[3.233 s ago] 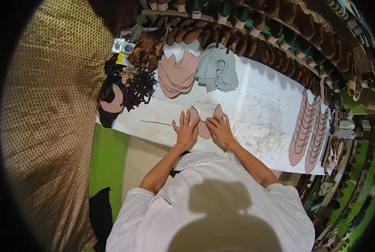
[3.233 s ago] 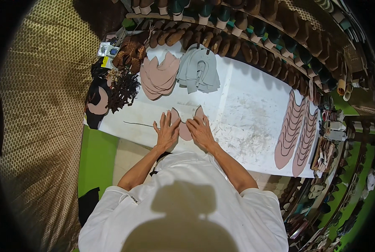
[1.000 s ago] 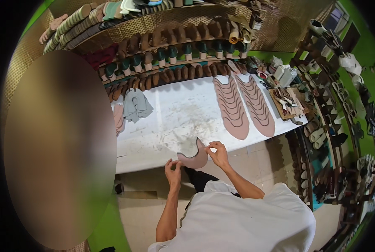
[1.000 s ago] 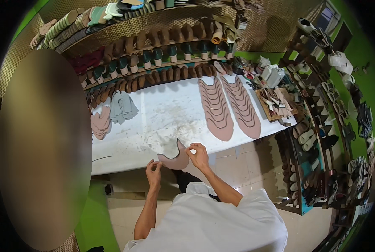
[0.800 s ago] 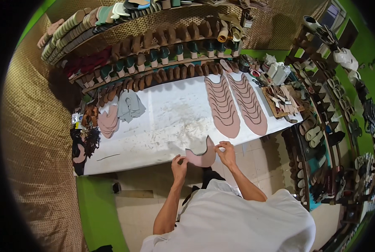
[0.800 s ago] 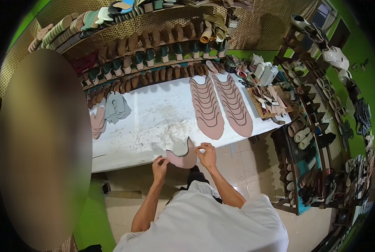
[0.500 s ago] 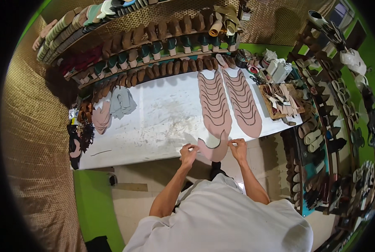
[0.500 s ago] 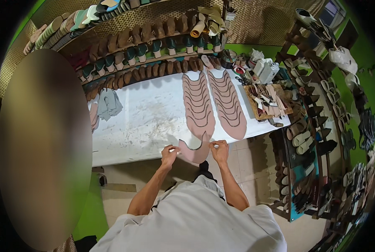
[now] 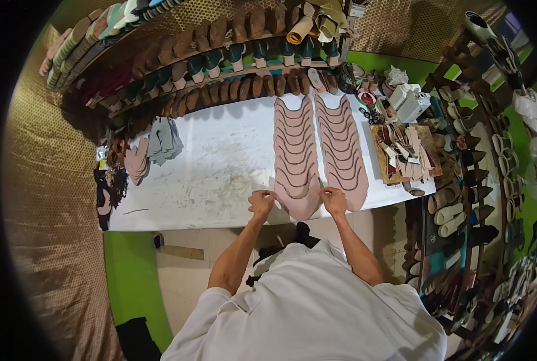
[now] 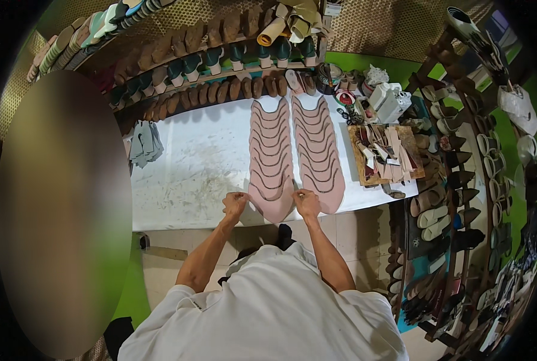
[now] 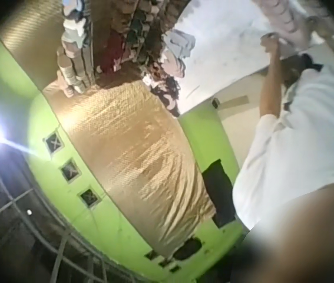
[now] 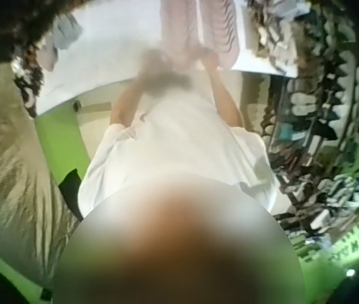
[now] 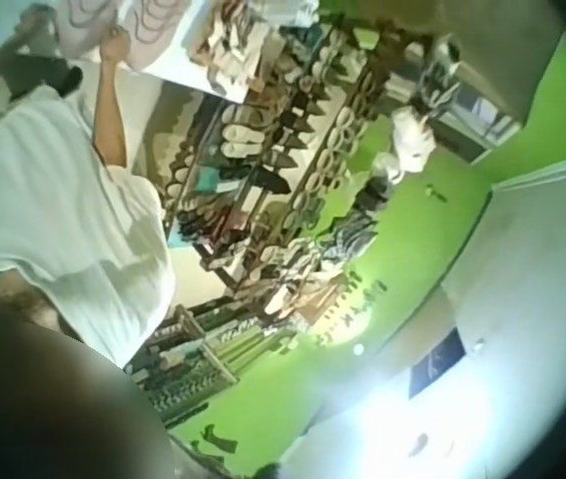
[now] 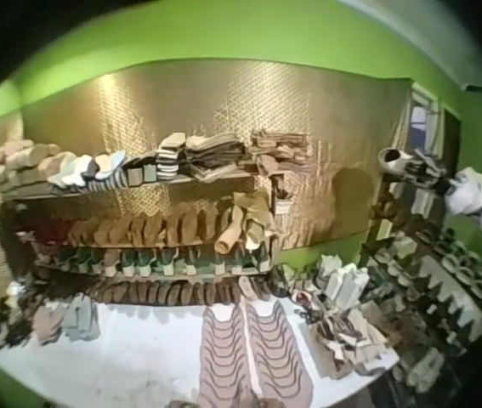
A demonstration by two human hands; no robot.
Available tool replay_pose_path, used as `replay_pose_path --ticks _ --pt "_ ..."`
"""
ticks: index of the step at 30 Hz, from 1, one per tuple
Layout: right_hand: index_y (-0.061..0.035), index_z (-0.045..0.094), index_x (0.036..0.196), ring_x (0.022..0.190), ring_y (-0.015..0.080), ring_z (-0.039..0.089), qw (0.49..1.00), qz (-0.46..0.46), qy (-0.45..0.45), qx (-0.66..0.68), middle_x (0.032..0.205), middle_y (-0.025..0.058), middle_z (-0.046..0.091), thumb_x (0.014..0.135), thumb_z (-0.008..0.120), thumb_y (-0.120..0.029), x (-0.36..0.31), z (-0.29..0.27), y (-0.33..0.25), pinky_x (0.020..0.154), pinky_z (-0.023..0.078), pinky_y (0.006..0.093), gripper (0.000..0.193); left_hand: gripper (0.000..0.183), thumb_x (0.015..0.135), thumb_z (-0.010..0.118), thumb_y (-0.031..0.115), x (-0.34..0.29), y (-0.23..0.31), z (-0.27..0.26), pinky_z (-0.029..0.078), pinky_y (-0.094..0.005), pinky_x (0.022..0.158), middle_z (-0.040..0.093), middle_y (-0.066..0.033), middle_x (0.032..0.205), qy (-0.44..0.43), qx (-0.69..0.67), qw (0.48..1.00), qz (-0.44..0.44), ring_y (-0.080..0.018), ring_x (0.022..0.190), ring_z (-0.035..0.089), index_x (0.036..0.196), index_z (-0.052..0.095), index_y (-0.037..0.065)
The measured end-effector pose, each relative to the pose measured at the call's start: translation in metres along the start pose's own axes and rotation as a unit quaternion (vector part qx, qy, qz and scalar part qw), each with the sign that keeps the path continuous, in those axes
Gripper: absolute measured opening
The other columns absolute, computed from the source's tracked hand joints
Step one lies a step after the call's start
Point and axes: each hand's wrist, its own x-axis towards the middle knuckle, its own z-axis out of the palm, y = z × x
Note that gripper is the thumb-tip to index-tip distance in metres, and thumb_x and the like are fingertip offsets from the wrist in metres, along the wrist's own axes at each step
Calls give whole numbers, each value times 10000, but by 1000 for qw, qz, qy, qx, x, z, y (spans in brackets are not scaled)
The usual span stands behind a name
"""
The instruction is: Organizing and stacking shoe upper components and bundles of laces on a factory workbench.
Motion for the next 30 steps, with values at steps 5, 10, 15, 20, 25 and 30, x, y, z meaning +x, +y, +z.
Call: replay_pose_path --ticks 5,10,15,20,25,30 --pt "-117 813 1021 891 325 761 1000 1 13 -20 900 119 792 858 721 -444 11 4 9 801 579 427 377 308 826 749 374 1 12 13 313 -639 1072 641 -127 1316 -2 22 1000 -1 -377 1328 457 981 826 119" --pt "-110 813 1020 887 332 759 1000 16 8 -26 903 106 794 858 723 -434 15 9 9 803 579 433 373 307 841 712 365 5 16 13 328 -630 1030 619 -138 1312 29 62 997 21 -388 1288 471 987 824 119" --pt "-145 821 997 899 338 757 998 45 1 -51 924 102 795 855 726 -413 15 10 10 814 586 452 318 319 838 696 372 -3 24 13 328 -615 1025 589 -136 1305 35 96 994 30 -384 1287 443 985 820 118" --pt "-122 823 943 858 316 763 997 34 26 -58 877 91 794 850 732 -403 10 8 5 799 589 425 310 319 831 683 369 1 22 17 313 -602 1029 572 -124 1294 47 108 992 53 -385 1291 422 967 820 115" --pt "-92 780 1088 961 341 731 983 -78 87 -144 1101 99 764 838 787 -333 -2 6 -11 812 573 458 347 339 826 700 353 2 12 25 295 -600 1015 549 -138 1331 125 101 981 106 -381 1290 421 1102 771 168" --pt "-113 765 1152 1197 299 571 946 -232 72 -216 1303 86 621 809 815 -335 -15 11 -14 950 460 451 412 460 822 746 392 -28 2 22 278 -626 1021 460 -155 1480 135 178 934 281 -398 1352 382 1243 697 213"
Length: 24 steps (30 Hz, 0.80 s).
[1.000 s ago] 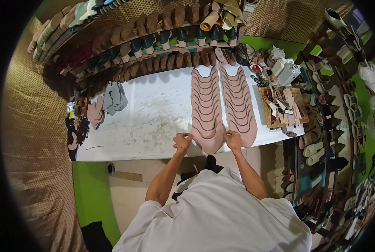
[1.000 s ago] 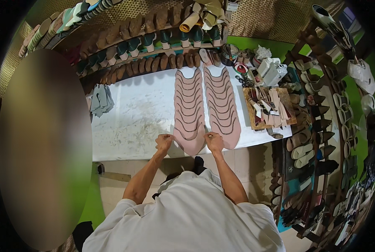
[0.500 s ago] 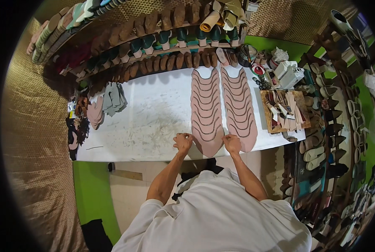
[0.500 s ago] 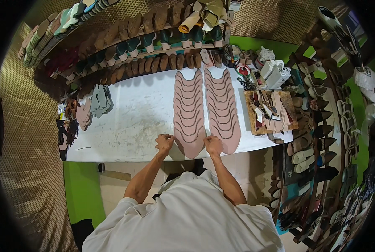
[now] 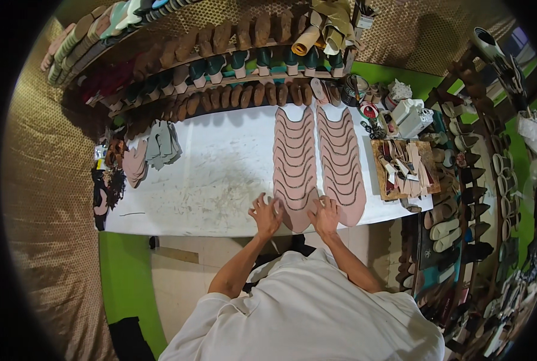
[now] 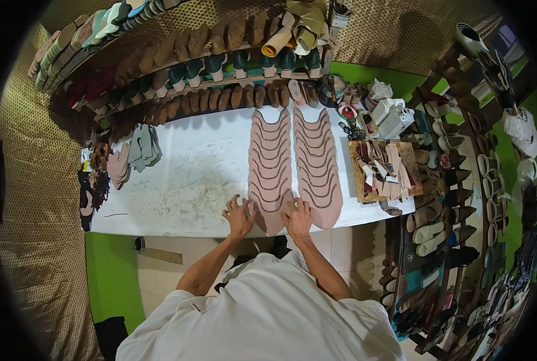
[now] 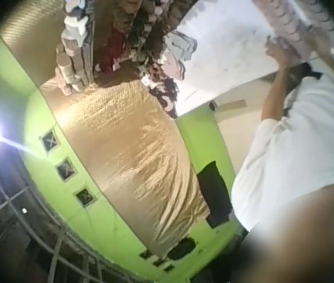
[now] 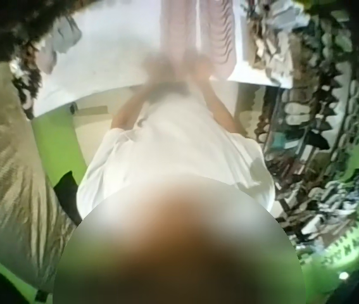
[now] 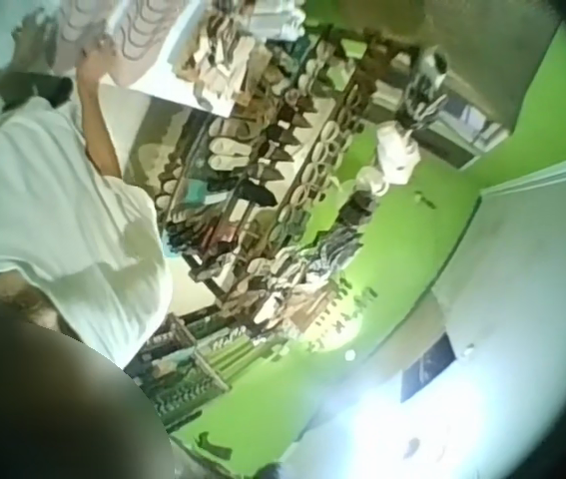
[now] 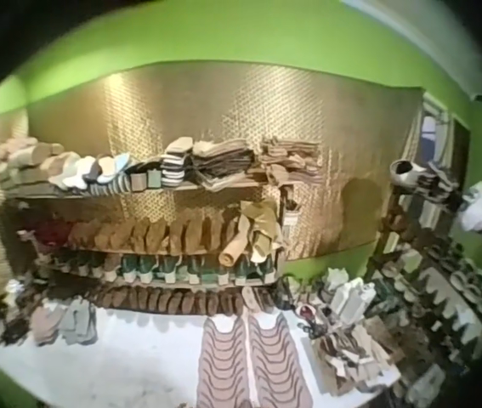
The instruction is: Organizing and stacking shoe upper components and bundles of laces on a factory workbench.
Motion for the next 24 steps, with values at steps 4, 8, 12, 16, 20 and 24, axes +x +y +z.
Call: replay_pose_path --ticks 4,8,12,16,20,24 --pt "-137 765 1155 1274 300 482 997 -56 34 -48 1316 79 591 787 832 -391 -9 15 10 1037 338 488 451 571 820 773 459 -11 10 1 236 -710 1053 357 -161 1603 -110 56 992 10 -427 1442 305 1342 653 261" --pt "-126 769 1124 1303 313 457 999 -31 6 -10 1333 91 579 792 821 -377 -7 2 -13 1051 310 526 420 637 832 765 471 -20 -1 -7 210 -758 1059 300 -163 1649 -95 20 995 -19 -424 1471 276 1421 609 285" --pt "-105 769 1103 1305 314 462 998 -49 -31 6 1328 99 586 807 799 -327 6 14 -41 1055 296 523 372 752 857 752 474 -31 -32 -20 197 -769 1063 207 -171 1695 -68 -14 996 -57 -424 1496 236 1544 492 312" --pt "-103 767 1097 1300 310 475 991 -121 -45 41 1317 99 598 818 791 -307 17 37 -93 1060 287 524 346 755 872 738 411 -46 -84 -45 194 -773 1056 168 -177 1706 -26 -29 994 -104 -420 1503 206 1563 466 276" --pt "-86 779 1087 1314 301 478 978 -186 -67 65 1328 119 615 859 769 -276 13 68 -161 1052 289 508 297 769 860 750 389 -64 -146 -80 179 -761 1063 167 -189 1705 56 -43 988 -134 -425 1493 219 1565 466 268" --pt "-94 789 1042 1274 282 506 964 -237 -82 87 1280 93 633 860 776 -292 1 108 -238 1044 298 509 269 757 865 719 376 -78 -208 -133 168 -756 1072 170 -217 1700 64 -64 980 -175 -435 1503 213 1567 465 250"
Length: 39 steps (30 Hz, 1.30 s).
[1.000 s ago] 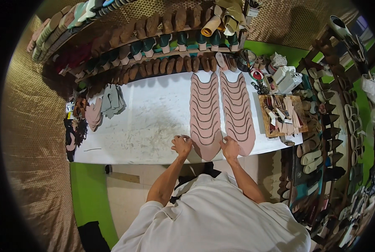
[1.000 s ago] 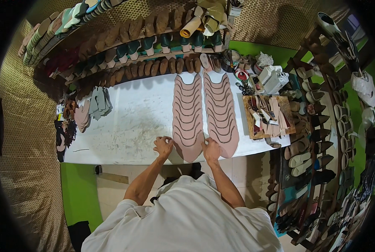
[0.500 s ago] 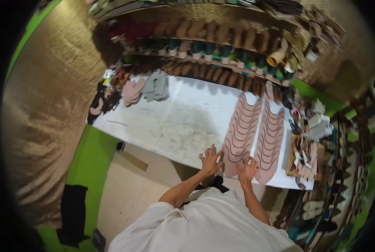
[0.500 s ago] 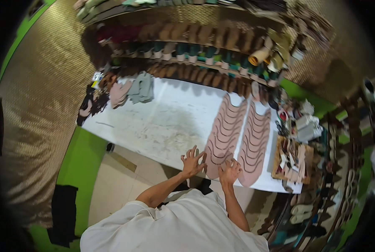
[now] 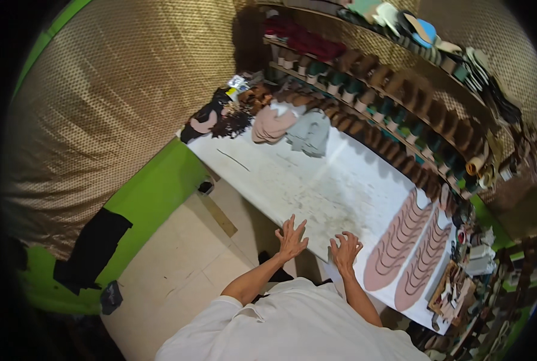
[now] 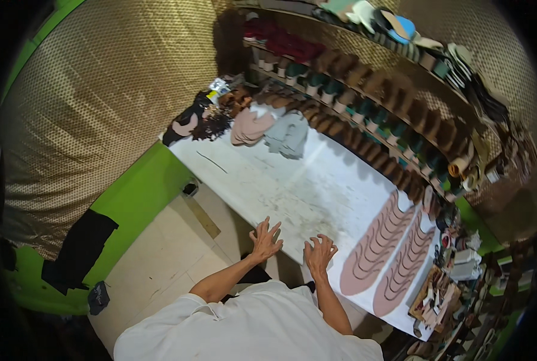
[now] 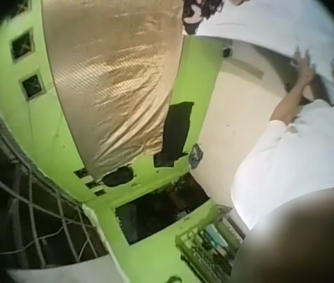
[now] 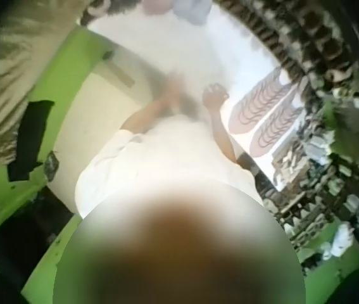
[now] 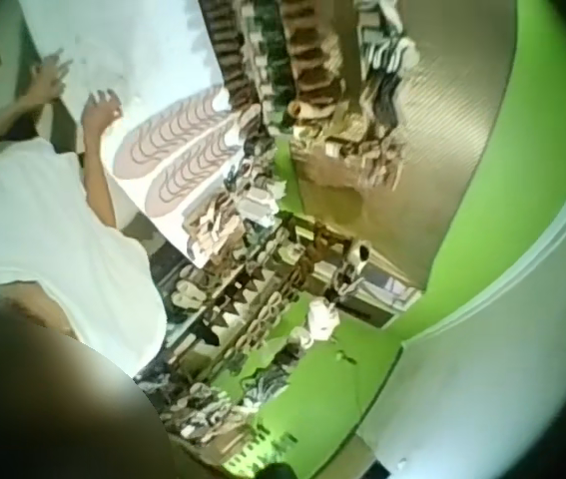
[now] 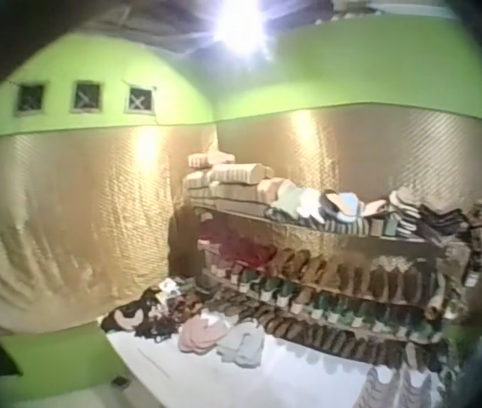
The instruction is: Organizing and stacking shoe upper components and bundles of laces on a factory workbench.
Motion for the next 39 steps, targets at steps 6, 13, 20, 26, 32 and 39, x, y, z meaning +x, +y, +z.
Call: replay_pose_path --ticks 6,13,20,26,32,39 --pt "-92 769 1051 1250 285 537 995 -90 2 40 1239 92 641 882 769 -280 37 79 -103 1060 327 519 253 750 871 708 318 27 -86 -100 144 -768 1130 187 -228 1696 27 15 999 -29 -433 1544 187 1573 457 235" --pt "-64 784 1026 1184 346 593 992 -90 2 91 1199 150 677 876 766 -270 100 138 -182 1045 404 490 256 722 885 719 322 70 -163 -185 115 -759 1162 303 -196 1659 42 37 998 -32 -387 1562 208 1559 480 225" --pt "-80 793 956 1168 317 595 991 -115 15 74 1173 124 694 875 752 -252 205 170 -227 1033 413 474 195 656 879 734 287 139 -189 -220 104 -772 1161 308 -160 1665 18 38 999 -17 -365 1581 181 1508 552 248" --pt "-84 797 944 1133 317 605 985 -148 41 80 1147 104 704 870 747 -193 331 213 -247 1019 424 462 141 580 889 736 302 219 -198 -237 99 -781 1149 302 -151 1677 -7 56 998 36 -358 1585 181 1454 610 267" --pt "-94 795 912 1110 317 601 978 -203 -4 55 1101 91 697 833 753 -215 427 256 -253 1012 425 463 150 506 898 732 275 297 -211 -249 110 -780 1138 350 -142 1642 -27 73 993 86 -366 1571 206 1397 653 239" --pt "-128 818 920 1081 293 609 966 -202 -155 40 1041 74 708 817 702 -286 471 275 -248 963 426 446 221 430 890 721 214 358 -210 -240 86 -732 1159 405 -183 1594 -29 46 995 83 -370 1552 256 1319 694 189"
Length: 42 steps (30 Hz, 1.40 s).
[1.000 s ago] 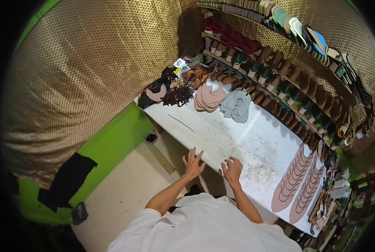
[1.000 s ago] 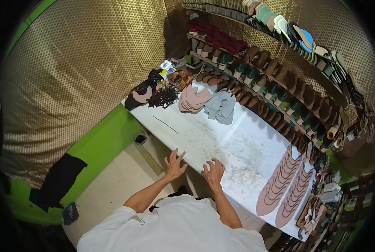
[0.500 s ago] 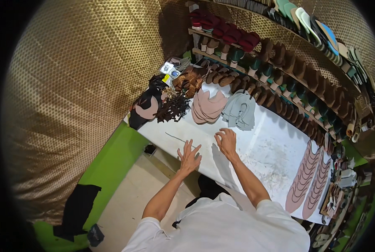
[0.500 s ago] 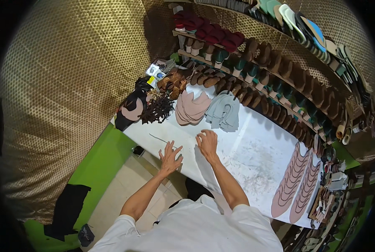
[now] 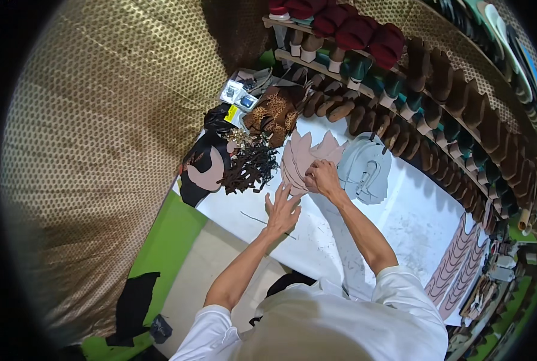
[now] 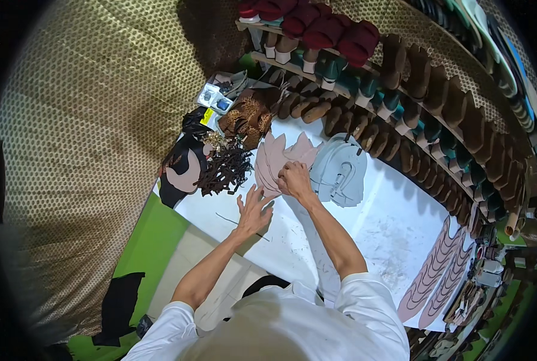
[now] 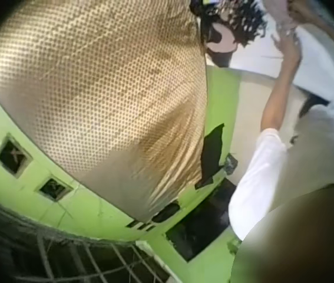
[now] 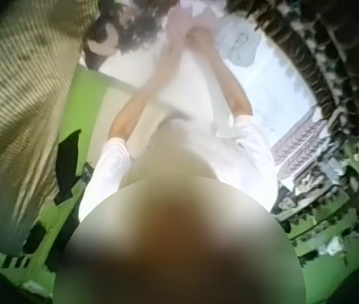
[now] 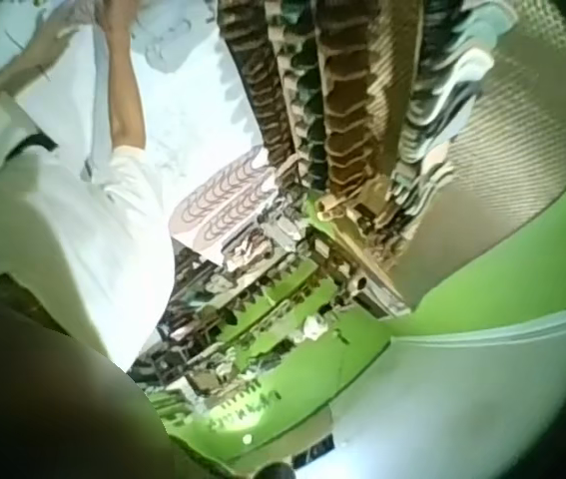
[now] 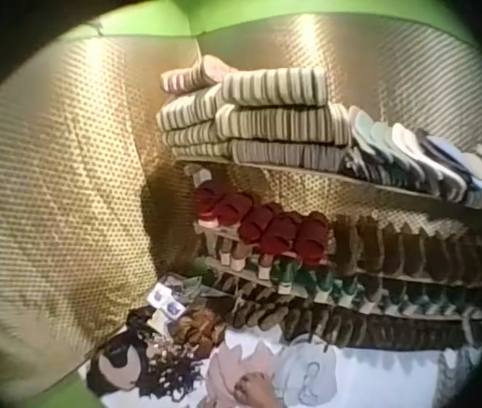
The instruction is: Organizing and stacking shoe upper components and bundles of laces on a factory workbench.
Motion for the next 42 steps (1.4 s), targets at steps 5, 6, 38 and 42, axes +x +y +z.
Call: replay_pose_path --ticks 5,6,38,42 --pt "-149 821 925 1078 284 613 999 -17 -42 -15 1057 70 706 836 702 -353 15 -8 0 947 412 451 252 385 889 719 183 21 3 5 103 -691 1167 436 -184 1563 7 -17 1000 5 -362 1521 305 1273 701 161" --pt "-159 819 944 1081 277 612 998 -4 -63 -27 1079 59 704 836 708 -385 16 -8 2 951 407 456 275 363 889 717 169 26 5 6 113 -676 1168 454 -181 1543 14 -22 999 19 -358 1505 331 1251 705 151" --pt "-102 806 961 945 292 649 985 19 154 -72 960 86 712 966 677 -254 65 -186 -19 917 452 445 199 639 906 690 315 71 -3 18 84 -855 1088 378 -114 1624 -115 115 985 55 -443 1520 233 1515 505 254" --pt "-99 800 1046 985 297 631 975 0 204 -86 1030 77 713 982 691 -295 6 -215 -45 922 454 430 234 625 910 696 327 63 -2 8 86 -838 1101 370 -153 1619 -106 50 992 39 -414 1530 230 1506 521 259"
